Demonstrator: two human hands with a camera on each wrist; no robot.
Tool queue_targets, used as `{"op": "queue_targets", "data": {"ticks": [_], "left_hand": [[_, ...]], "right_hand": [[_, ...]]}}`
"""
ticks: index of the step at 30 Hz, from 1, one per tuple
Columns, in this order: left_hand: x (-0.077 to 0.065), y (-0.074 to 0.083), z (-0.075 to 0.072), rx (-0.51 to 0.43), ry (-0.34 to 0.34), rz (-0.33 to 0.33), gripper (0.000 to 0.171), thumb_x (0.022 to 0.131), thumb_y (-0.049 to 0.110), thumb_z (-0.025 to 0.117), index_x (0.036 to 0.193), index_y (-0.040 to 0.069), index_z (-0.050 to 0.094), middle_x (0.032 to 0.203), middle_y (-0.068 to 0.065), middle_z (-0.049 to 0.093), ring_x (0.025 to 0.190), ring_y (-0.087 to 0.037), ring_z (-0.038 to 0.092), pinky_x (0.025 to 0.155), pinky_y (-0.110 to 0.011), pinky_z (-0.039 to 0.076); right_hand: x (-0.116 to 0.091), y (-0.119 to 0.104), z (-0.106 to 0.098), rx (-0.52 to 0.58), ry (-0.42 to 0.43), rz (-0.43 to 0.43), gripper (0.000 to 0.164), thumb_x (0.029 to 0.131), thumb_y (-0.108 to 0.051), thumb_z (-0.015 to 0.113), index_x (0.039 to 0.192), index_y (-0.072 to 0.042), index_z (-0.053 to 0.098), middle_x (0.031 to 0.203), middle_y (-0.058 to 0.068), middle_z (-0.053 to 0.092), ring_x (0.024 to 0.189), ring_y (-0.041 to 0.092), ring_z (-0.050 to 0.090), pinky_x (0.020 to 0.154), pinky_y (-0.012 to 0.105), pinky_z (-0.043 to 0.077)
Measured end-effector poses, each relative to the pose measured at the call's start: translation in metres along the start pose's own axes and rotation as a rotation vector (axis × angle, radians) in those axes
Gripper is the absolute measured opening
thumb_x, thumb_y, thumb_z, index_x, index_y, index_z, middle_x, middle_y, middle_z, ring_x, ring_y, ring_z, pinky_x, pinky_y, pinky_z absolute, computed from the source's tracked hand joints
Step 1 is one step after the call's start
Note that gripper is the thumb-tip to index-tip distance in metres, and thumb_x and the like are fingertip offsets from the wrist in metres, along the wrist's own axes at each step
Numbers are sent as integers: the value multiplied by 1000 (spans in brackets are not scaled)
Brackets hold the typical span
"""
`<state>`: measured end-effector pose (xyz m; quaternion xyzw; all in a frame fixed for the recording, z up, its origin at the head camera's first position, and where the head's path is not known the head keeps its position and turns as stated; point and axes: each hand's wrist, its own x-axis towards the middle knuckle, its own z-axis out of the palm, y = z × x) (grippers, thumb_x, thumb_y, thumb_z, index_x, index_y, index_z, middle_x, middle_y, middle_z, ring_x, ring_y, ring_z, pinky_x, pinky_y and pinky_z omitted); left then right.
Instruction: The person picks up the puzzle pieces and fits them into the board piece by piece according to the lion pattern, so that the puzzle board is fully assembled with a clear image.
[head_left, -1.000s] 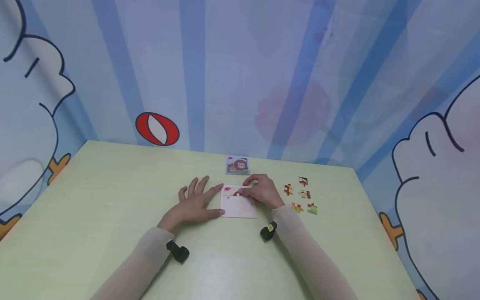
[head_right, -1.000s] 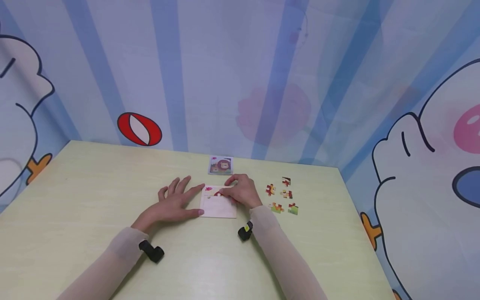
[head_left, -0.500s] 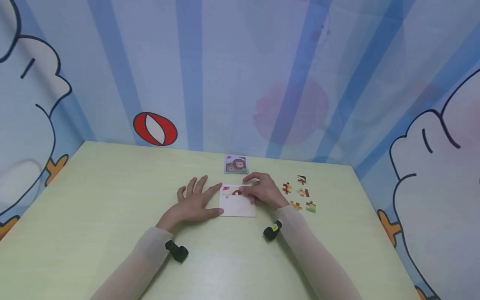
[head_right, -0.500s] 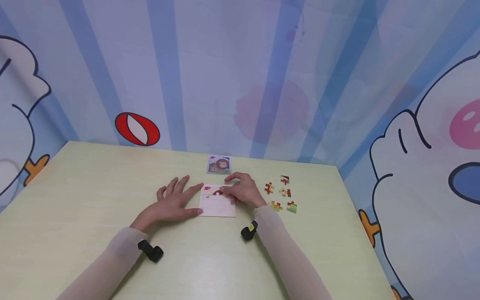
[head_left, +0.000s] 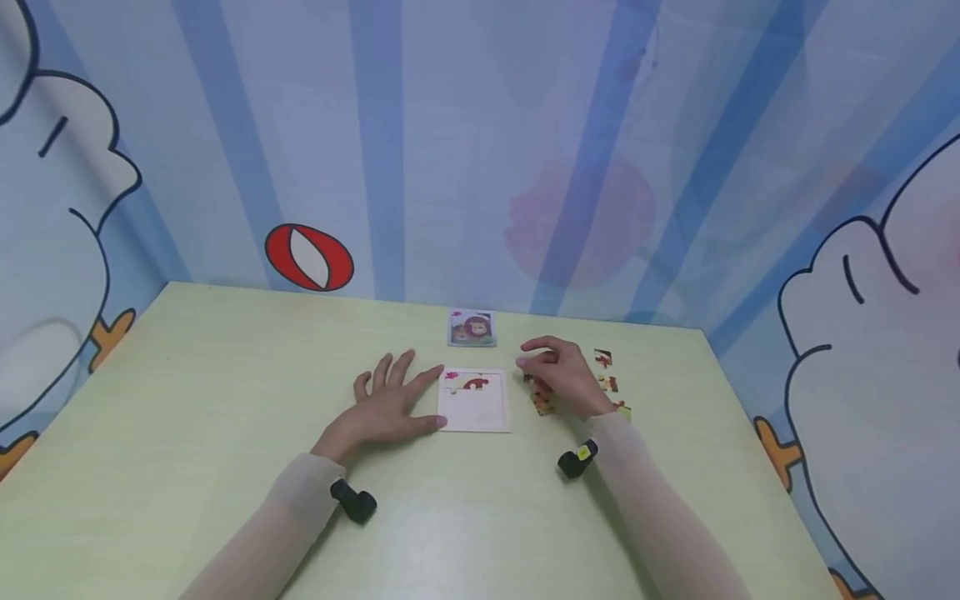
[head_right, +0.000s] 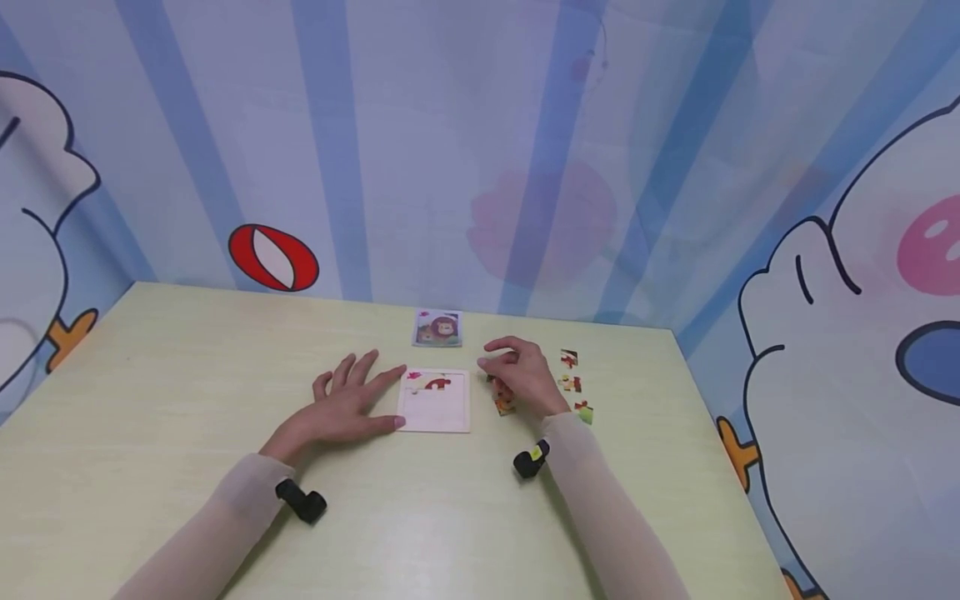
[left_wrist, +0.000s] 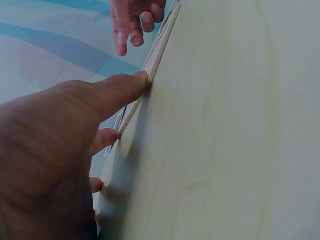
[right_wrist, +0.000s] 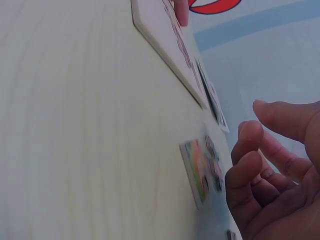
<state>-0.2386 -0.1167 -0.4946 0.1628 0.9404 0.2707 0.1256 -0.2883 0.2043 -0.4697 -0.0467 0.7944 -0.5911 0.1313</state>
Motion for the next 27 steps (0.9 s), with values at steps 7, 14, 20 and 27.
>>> {"op": "queue_targets", "data": {"ticks": [7,14,20,27], "left_hand": [[-1,1,1,-9,-2,1,88,97,57,68,172,31,28,183,-16,-1,167,-48,-12,126,-77,-6],[2,-3,2,7,-5,-1,89,97,59,67,172,32,27,183,-16,-1,167,-48,-12,126,-77,-6],[1,-2,2,12,0,7,88,98,59,67,172,32,28,183,-16,-1,167,-48,-11,126,-77,-5],[-1,-1,0,2,9,14,89,96,61,68,171,32,29,183,-17,1,167,-50,-10,126,-78,-6]], "right_hand": [[-5,5,-24,-84,115,45,42,104,-23,71,142,-8,65,114,15,72,72,18,62,64,29,50],[-4,9,-47,-79,180,102,43,105,-23,71,144,-7,64,109,12,70,70,15,60,64,26,51],[-3,15,-66,-107,225,143,43,106,-23,68,146,-8,64,112,9,69,60,12,48,60,27,43],[-3,22,-86,-179,281,183,45,101,-15,69,145,-6,65,105,7,63,67,15,52,63,30,48]]}}
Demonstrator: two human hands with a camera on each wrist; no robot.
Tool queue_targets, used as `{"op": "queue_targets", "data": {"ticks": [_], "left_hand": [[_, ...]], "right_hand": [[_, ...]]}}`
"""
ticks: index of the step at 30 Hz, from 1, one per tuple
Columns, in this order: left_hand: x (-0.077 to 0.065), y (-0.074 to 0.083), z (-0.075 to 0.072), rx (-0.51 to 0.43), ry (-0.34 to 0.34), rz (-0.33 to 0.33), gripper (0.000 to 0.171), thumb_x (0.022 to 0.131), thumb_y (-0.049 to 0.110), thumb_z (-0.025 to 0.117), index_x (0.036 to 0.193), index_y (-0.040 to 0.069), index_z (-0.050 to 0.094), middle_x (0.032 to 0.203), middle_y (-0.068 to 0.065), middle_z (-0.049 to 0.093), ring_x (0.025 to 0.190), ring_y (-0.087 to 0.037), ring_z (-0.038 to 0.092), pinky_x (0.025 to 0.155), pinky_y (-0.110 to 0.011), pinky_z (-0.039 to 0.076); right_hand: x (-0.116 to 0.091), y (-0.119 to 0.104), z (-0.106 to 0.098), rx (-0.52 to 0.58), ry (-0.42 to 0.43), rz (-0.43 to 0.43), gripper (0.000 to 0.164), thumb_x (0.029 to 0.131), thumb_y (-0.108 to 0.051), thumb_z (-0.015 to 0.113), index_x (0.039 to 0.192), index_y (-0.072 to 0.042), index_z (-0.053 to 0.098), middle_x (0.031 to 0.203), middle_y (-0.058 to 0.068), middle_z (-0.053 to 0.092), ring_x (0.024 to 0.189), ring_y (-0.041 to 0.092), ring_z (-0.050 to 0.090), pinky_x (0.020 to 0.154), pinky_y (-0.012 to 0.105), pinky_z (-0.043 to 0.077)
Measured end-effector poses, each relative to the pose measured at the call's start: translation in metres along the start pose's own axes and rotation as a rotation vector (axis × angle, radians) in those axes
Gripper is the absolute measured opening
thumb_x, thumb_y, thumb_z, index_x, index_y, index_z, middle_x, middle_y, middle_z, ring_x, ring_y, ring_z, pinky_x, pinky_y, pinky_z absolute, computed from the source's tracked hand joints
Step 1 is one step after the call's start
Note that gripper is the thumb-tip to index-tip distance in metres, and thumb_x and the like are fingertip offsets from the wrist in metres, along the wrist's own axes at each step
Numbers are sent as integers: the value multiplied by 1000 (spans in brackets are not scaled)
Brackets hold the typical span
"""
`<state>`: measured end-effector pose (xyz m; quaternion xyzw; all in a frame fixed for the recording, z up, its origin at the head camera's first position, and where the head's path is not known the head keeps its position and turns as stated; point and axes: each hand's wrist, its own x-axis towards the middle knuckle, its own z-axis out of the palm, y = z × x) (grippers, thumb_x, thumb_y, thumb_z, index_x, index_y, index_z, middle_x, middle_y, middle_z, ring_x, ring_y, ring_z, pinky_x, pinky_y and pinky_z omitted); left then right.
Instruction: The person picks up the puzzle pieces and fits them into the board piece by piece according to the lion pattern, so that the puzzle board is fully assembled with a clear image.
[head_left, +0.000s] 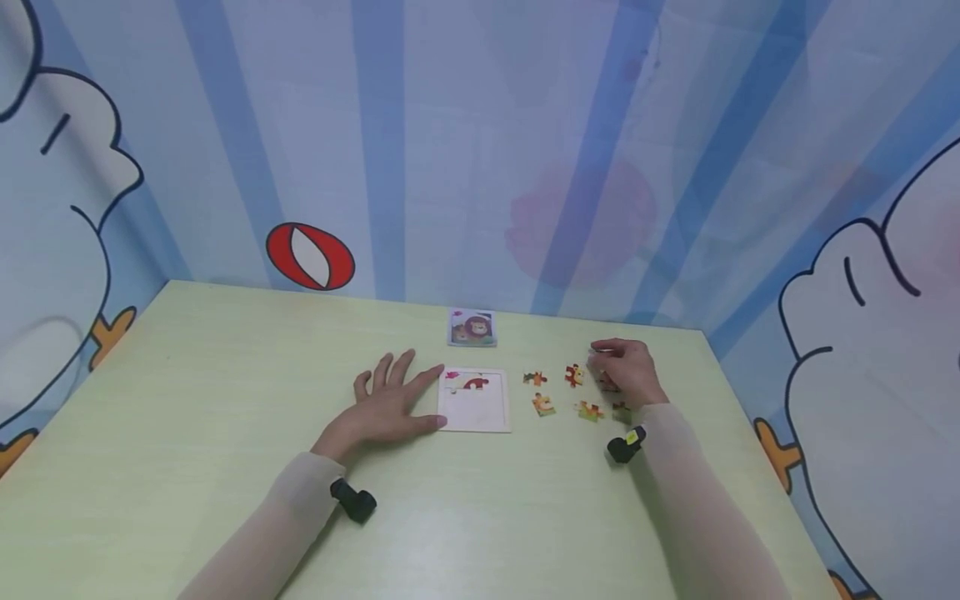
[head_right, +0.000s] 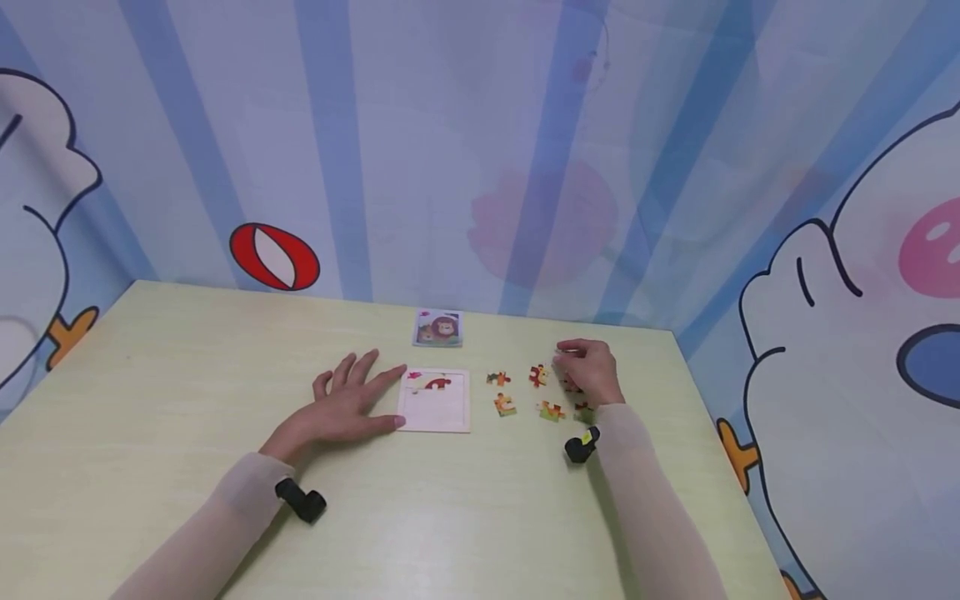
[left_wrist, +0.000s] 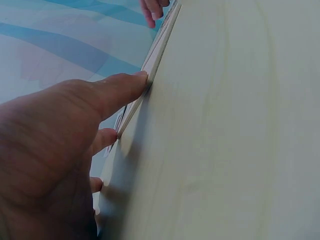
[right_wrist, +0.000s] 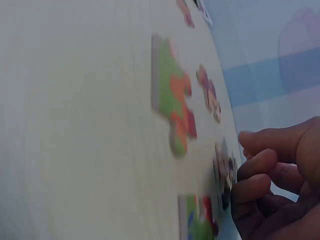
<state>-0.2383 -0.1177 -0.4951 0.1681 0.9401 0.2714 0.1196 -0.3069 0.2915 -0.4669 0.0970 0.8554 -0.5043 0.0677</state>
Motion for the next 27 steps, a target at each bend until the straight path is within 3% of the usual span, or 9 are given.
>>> {"op": "queue_targets", "data": {"ticks": [11,21,27], "left_hand": [[4,-4,2,8,-12,-5,89,97,58,67,172,31,28,183,-16,-1,167,-48,-12,125,-78,-6],[2,-4,1,-5,-12,-1,89,96,57,68,171,31,28,183,-17,-2,167,-49,-12,125,-78,-7],[2,-3,2,2,-10,-3,88,97,59,67,171,33,27,183,-15,-1,167,-48,-12,126,-77,-6]], "right_hand": [[6,12,-11,-179,67,-30,47,102,-15,71,146,-2,64,115,17,70,69,10,61,64,26,51],[8,16,-7,-181,87,-43,45,102,-15,69,145,-5,65,109,15,70,66,11,61,61,27,51],[8,20,-5,-154,141,-64,41,101,-12,72,141,-10,65,103,12,70,69,14,64,65,28,53]]}}
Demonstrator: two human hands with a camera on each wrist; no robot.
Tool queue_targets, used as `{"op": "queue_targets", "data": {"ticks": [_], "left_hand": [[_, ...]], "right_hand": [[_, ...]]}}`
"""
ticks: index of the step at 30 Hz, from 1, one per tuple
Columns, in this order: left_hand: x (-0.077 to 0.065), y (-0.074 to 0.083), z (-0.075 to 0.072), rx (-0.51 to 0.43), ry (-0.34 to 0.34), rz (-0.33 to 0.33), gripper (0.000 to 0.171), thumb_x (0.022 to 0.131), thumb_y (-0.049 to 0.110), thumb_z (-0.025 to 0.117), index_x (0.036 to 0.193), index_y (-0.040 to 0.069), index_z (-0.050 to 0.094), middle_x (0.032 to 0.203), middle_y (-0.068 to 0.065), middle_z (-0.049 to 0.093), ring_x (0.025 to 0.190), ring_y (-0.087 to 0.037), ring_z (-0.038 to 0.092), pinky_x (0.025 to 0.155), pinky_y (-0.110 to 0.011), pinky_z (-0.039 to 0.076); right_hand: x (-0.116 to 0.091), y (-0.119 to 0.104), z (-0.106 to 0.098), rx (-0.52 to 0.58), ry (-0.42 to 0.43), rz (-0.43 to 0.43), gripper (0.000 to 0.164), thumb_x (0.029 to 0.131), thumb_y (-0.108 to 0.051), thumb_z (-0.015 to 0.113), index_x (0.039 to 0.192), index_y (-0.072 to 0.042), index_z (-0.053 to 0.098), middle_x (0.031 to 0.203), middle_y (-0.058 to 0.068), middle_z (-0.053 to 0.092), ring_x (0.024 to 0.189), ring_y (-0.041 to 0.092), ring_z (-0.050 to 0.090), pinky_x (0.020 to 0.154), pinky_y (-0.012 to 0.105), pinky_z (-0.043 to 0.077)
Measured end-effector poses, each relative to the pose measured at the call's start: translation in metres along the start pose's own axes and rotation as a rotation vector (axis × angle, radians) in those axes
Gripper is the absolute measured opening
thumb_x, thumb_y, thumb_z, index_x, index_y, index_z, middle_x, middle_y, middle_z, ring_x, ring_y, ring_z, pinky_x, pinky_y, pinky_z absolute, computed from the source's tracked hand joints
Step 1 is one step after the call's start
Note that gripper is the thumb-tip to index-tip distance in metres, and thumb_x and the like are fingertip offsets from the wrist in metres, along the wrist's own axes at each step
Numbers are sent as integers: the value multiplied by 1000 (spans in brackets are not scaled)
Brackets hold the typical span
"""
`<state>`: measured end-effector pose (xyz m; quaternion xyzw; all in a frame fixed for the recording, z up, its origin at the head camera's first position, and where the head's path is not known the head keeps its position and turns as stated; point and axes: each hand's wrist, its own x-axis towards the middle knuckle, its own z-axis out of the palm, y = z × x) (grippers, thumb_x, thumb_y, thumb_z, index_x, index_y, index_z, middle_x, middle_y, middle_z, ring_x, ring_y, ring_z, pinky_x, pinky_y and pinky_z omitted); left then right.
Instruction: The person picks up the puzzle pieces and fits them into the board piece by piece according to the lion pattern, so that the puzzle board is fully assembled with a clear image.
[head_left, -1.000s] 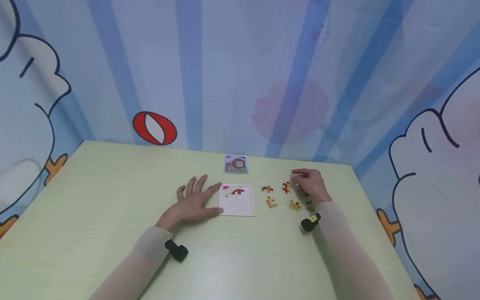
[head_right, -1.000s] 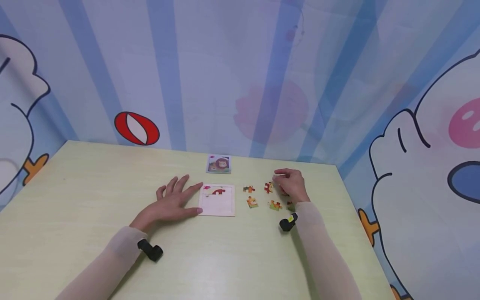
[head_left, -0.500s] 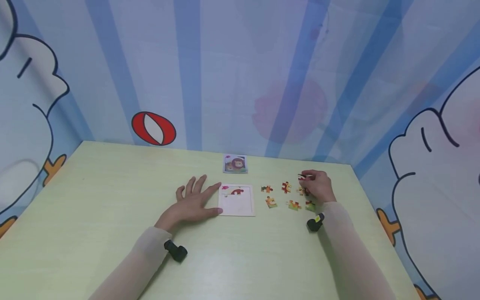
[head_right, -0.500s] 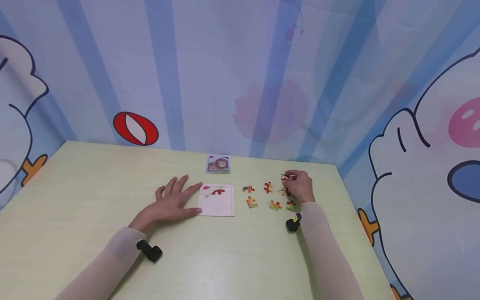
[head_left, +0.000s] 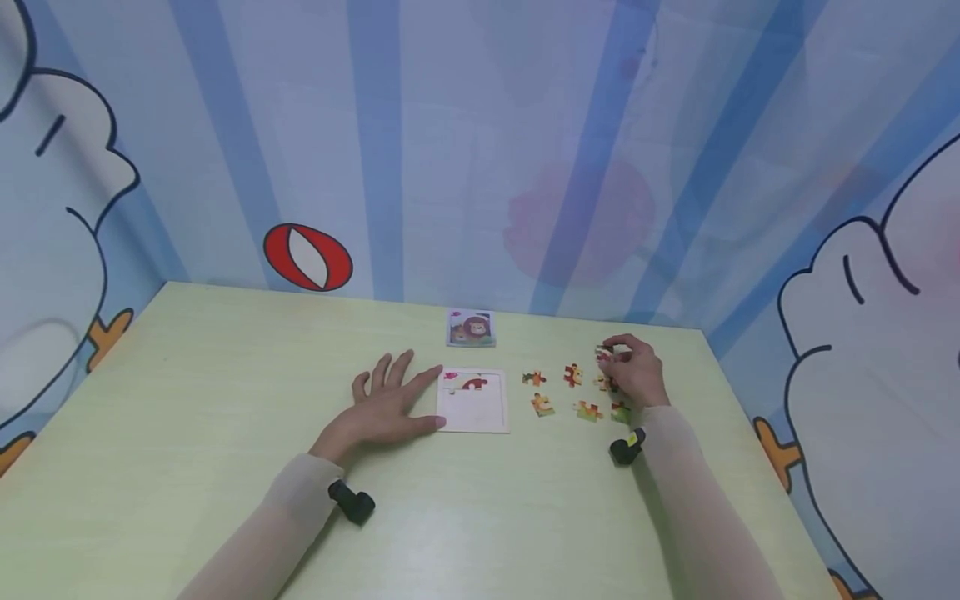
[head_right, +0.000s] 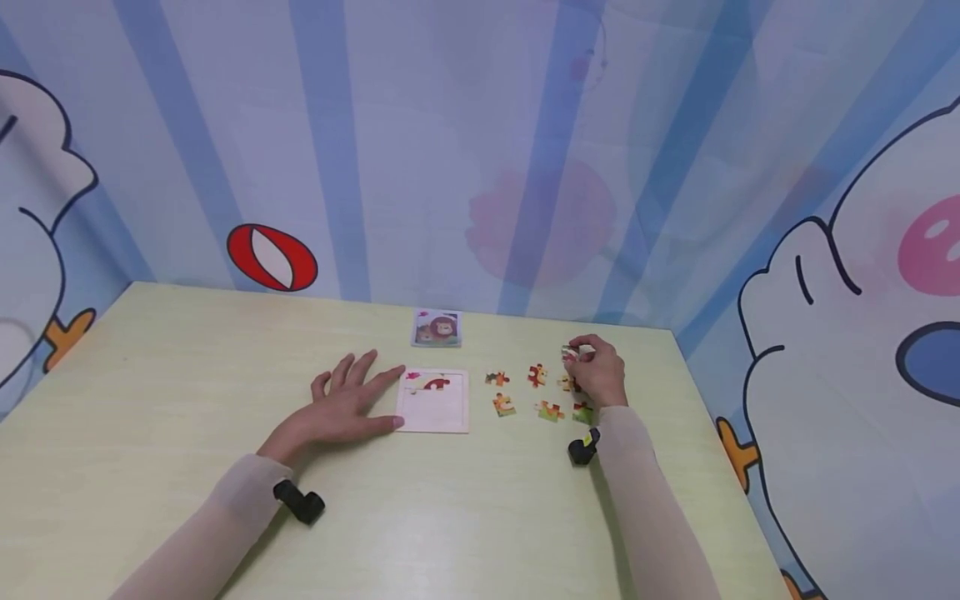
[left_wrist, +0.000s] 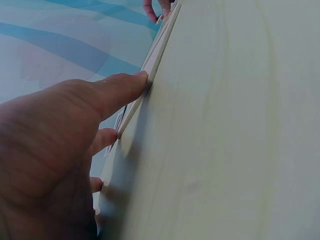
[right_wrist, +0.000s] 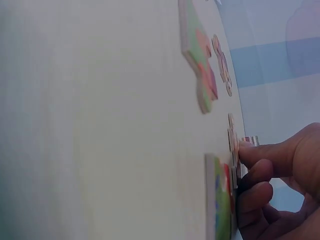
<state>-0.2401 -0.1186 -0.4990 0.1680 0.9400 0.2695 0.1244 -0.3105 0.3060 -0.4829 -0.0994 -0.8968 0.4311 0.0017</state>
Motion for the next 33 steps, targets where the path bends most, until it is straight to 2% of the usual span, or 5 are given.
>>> {"op": "queue_targets", "data": {"ticks": [6,13,22,28,33], "left_hand": [[-1,1,0,-6,8,7,89,96,62,67,171,33,30,183,-17,1,167,-49,-11,125,-78,-6],[1,0,2,1,5,2,89,97,59,67,172,32,28,183,-16,-1,167,-48,-12,125,-77,-6],[-4,7,-9,8,-17,-1,88,97,58,67,171,29,29,182,-20,0,166,-52,-10,124,-80,-4],[1,-1,-2,-2,-7,-6,90,96,59,67,172,32,27,183,-17,-3,167,-49,-13,125,-78,-7],[3,-3,2,9,-1,-5,90,96,60,68,172,32,27,183,-16,-3,167,-50,-12,125,-77,-6]], "right_hand": [[-2,1,-1,42,37,5,39,98,-9,75,136,-12,67,96,9,70,65,14,65,64,29,55],[-8,-9,-5,119,89,24,32,101,-16,74,132,-14,73,110,18,78,59,16,62,59,29,53],[-18,-34,-1,204,-18,-11,38,104,-20,73,141,-13,70,120,24,80,55,19,63,55,33,53],[-25,-45,9,217,-110,-32,37,102,-26,76,137,-16,72,96,16,83,51,17,61,50,33,43],[-30,-50,17,252,-149,-36,35,99,-26,80,133,-16,75,80,8,79,50,14,54,53,30,44]]}}
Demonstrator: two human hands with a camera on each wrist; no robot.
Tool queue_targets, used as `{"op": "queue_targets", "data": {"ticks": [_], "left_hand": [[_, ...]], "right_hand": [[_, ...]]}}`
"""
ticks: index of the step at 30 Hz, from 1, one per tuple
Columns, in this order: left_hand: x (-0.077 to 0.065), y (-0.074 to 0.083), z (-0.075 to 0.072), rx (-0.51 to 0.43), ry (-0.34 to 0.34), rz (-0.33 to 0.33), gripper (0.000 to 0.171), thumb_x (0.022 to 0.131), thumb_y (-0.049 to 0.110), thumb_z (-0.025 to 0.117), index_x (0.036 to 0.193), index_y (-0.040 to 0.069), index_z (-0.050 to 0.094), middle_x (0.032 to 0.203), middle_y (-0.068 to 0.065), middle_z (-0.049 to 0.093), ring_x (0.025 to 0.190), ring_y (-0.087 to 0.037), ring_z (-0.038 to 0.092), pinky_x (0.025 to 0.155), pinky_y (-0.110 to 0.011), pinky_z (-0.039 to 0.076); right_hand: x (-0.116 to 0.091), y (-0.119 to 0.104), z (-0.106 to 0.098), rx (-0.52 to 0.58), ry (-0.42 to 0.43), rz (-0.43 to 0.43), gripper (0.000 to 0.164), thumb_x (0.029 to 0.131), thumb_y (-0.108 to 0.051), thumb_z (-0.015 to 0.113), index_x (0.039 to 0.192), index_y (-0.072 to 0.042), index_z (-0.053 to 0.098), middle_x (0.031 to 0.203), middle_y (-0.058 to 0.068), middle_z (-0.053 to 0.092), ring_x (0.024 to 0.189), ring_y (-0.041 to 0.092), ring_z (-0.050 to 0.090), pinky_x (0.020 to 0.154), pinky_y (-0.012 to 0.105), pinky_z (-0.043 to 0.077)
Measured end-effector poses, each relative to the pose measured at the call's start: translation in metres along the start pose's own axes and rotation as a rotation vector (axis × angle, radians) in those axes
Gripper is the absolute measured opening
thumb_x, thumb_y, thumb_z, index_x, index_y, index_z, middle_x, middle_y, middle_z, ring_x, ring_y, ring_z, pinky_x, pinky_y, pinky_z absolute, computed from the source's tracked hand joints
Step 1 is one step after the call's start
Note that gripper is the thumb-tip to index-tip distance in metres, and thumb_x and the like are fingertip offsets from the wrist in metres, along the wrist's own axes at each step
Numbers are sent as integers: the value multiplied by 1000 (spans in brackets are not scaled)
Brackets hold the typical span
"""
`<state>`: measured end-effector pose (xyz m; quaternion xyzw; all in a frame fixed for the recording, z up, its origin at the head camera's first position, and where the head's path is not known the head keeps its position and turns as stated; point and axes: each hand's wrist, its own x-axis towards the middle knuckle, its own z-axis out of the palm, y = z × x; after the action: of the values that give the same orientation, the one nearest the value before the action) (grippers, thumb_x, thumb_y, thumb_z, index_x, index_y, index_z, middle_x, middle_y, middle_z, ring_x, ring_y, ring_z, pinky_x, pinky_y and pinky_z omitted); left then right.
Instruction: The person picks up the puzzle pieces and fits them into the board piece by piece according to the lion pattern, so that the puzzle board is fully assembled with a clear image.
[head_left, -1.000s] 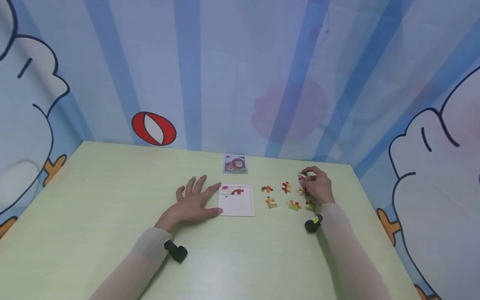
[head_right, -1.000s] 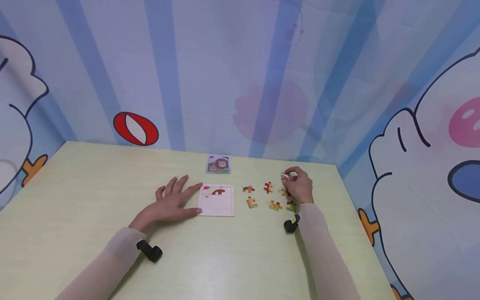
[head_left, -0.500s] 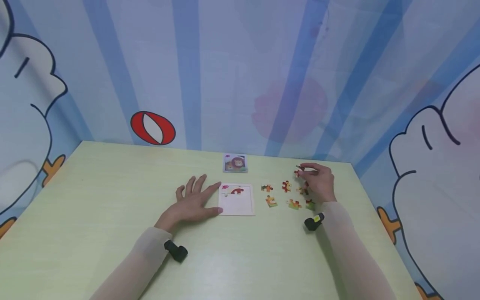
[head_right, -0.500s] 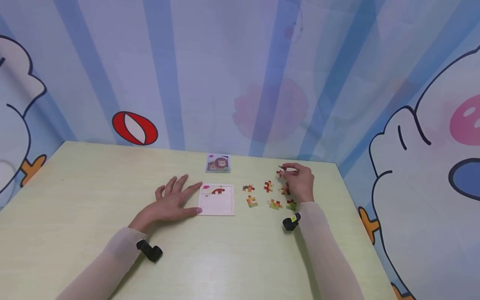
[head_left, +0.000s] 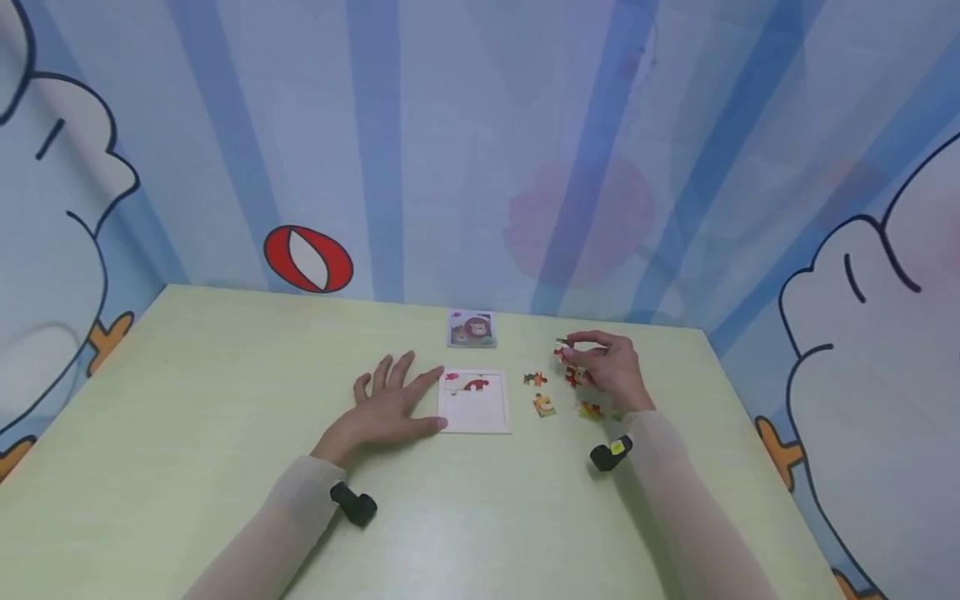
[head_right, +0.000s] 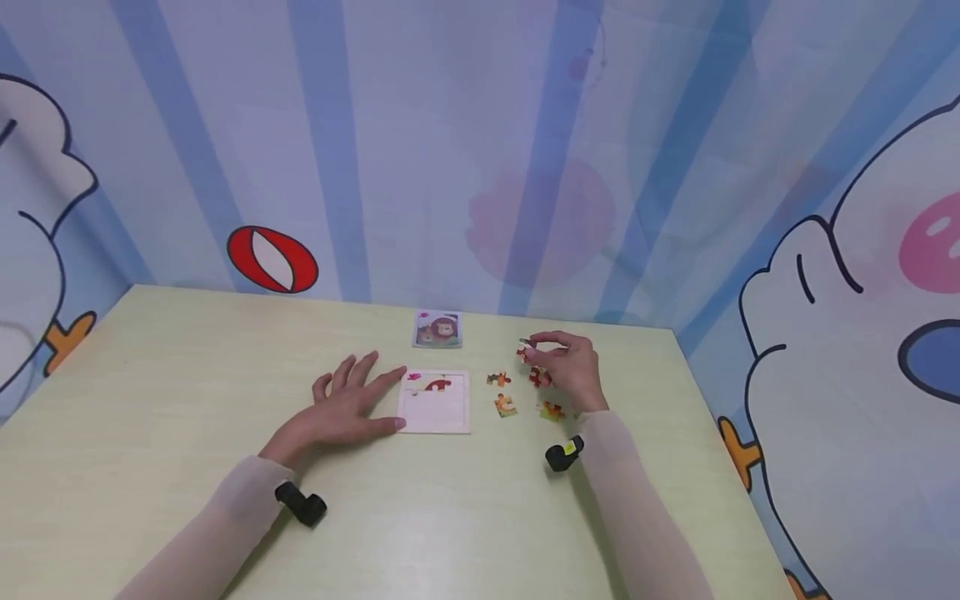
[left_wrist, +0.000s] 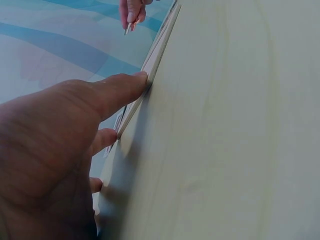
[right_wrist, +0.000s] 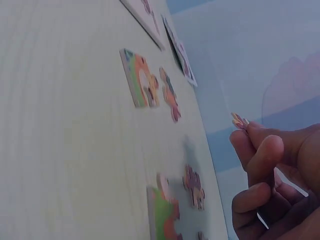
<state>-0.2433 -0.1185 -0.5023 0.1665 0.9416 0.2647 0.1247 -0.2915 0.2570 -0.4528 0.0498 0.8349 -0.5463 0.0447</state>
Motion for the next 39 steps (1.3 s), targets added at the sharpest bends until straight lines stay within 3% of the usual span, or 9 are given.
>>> {"op": "queue_targets", "data": {"ticks": [5,13,22,27,34,39], "left_hand": [[-2,2,-1,-10,2,0,90,96,57,68,172,30,28,183,-18,-2,166,-50,-12,125,-78,-6],[-6,5,-5,-32,11,6,88,97,57,67,171,29,29,183,-18,-2,166,-50,-13,125,-78,-6],[-4,3,-4,-25,17,12,89,96,57,68,171,29,29,183,-18,-1,167,-50,-13,125,-78,-7],[-1,3,-2,-19,6,6,88,96,56,68,171,30,29,183,-18,-1,167,-50,-11,125,-78,-6],[-1,2,0,16,6,-2,89,97,61,66,172,33,27,183,-16,-1,167,-50,-10,126,-78,-4],[-1,1,0,10,14,7,88,97,59,67,171,32,29,183,-16,0,167,-50,-10,125,-79,-3]], "right_hand": [[-6,-3,10,13,-39,-13,34,99,-21,79,132,-11,74,82,9,80,52,13,51,55,29,45],[-14,-8,35,-14,-78,23,30,99,-20,79,127,-13,76,82,6,79,48,12,37,50,29,31],[-21,-13,59,22,-150,24,28,97,-16,80,124,-9,78,79,5,76,49,14,41,57,31,42],[-22,-16,70,50,-194,28,25,97,-14,78,121,-8,79,72,5,71,46,15,30,51,32,33],[-18,-22,88,-32,-184,63,18,93,-16,83,111,-14,84,51,-2,50,41,14,29,42,30,25],[-15,-24,97,-47,-164,67,17,91,-13,82,108,-11,85,52,-1,54,40,13,32,42,29,27]]}}
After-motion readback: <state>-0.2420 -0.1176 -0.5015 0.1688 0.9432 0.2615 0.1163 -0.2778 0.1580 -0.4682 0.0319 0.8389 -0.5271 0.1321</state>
